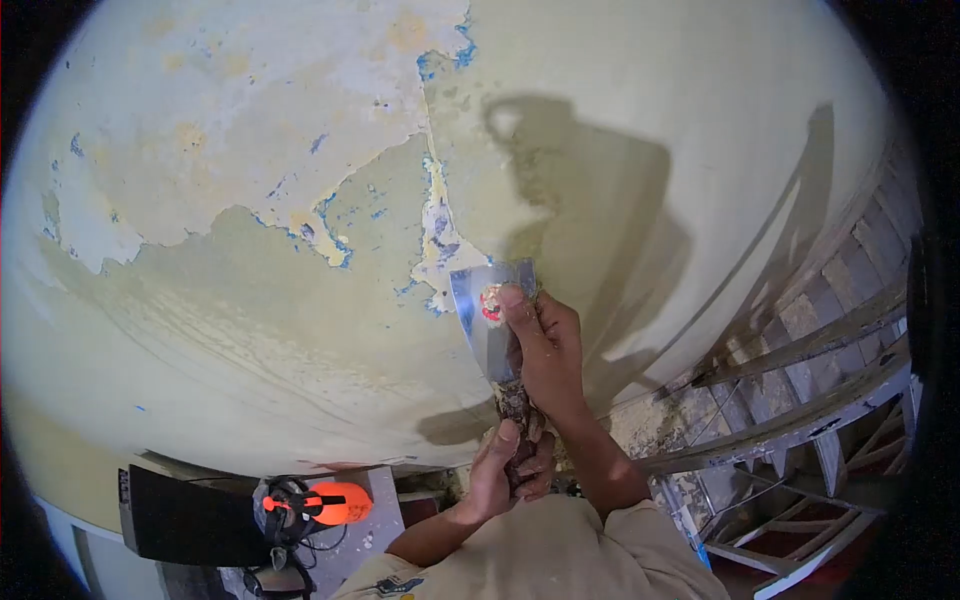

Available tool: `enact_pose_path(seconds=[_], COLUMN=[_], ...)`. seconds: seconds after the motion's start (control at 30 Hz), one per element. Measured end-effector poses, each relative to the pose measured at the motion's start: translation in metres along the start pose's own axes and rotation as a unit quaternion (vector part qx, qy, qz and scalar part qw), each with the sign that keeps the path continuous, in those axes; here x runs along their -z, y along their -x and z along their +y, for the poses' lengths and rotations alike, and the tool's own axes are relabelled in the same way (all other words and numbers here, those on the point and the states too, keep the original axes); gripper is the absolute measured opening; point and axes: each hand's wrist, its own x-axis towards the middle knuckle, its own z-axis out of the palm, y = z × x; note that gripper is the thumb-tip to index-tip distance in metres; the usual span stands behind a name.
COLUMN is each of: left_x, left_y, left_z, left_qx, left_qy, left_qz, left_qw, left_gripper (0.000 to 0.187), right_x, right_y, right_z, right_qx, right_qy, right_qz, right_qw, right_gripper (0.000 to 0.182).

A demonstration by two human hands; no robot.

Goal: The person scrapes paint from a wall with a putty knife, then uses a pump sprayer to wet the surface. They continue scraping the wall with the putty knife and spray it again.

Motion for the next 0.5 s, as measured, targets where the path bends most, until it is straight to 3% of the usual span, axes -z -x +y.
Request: enact_pose_path(seconds=[0.13, 0.2, 0.3, 0.5], left_x=[-0.002, -0.004, -0.004, -0.004], left_y=[-0.002, -0.005, 0.006, -0.003], left_z=[0.009, 0.014, 0.003, 0.012], left_qx=[0.005, -0.02, -0.008, -0.03], left_qy=[-0.005, -0.054, -0.018, -0.037], left_qz=[0.008, 0.02, 0.031, -0.008], left_qw=[1.0, 0.998, 0.999, 0.999], left_gripper=[0.045, 0.044, 0.044, 0.043], right_x=[-0.006, -0.009, -0.004, -0.007], right_y=[-0.006, -0.009, 0.0, -0.009], right_z=[-0.008, -0.014, 0.0, -0.011], right_qx=[-0.055, -0.015, -0.004, -0.018], right_qy=[-0.054, -0.028, 0.02, -0.014], right_qz=[0.0, 0.01, 0.017, -0.001], right_qw=[0.997, 0.999, 1.0, 1.0], right_gripper=[0.032, 0.032, 0.033, 0.034])
